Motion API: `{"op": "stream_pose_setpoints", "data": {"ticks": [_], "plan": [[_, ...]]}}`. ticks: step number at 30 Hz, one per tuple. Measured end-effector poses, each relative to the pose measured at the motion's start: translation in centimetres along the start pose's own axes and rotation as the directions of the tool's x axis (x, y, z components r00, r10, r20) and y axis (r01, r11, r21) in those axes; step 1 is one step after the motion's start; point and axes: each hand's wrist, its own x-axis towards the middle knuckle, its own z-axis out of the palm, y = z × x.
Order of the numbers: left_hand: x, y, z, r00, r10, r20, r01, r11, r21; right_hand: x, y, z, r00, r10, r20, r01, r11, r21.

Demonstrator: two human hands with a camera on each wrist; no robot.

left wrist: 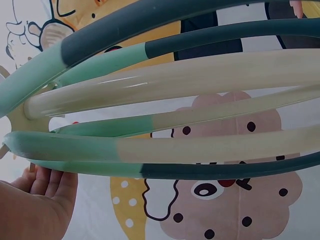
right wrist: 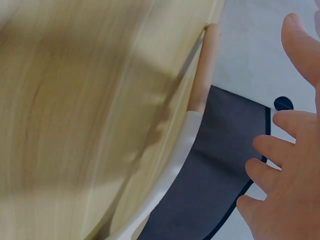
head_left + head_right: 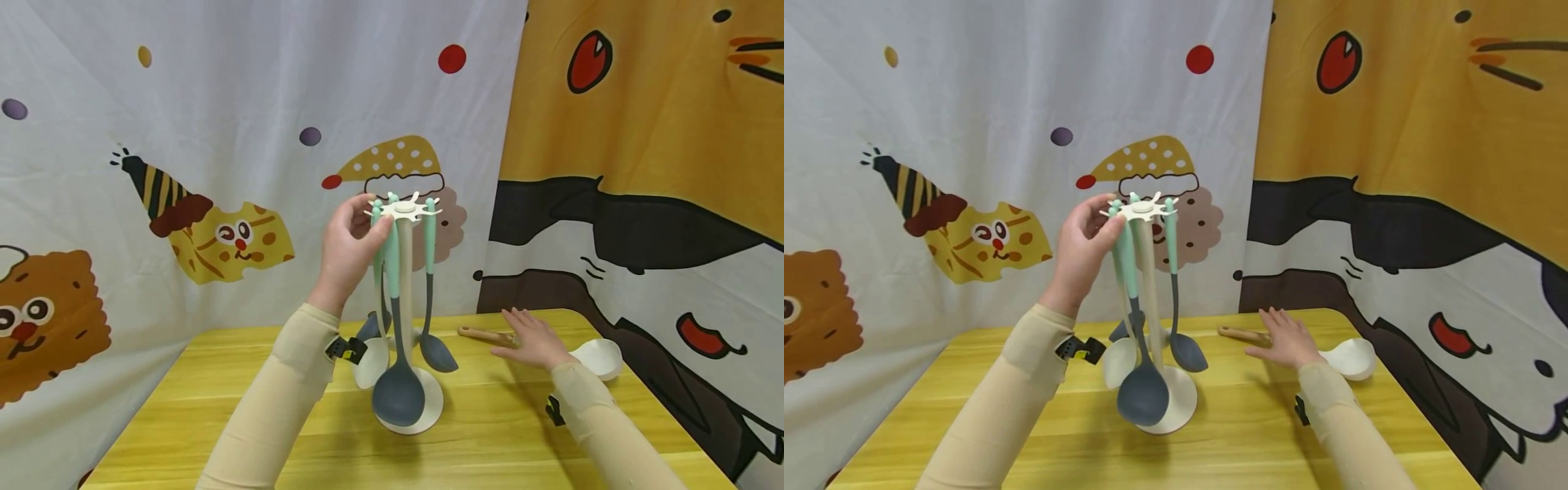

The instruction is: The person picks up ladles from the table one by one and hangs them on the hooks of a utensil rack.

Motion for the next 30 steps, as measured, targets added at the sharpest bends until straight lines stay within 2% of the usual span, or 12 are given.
{"op": "stream_pose_setpoints", "data": {"ticks": [14,30], "plan": [[0.1,-0.1,0.1,1.0,0.011,-0.003,-0.011,1.0,-0.002,-0.1,1.2,0.2,0.998,0.046,0.034,-0.043,0.997,-0.065],[0.1,-0.1,0.1,1.0,0.008,-0.006,-0.008,1.0,0.009,-0.3,2.9,0.9,0.995,0.094,0.029,-0.093,0.995,-0.029]]}}
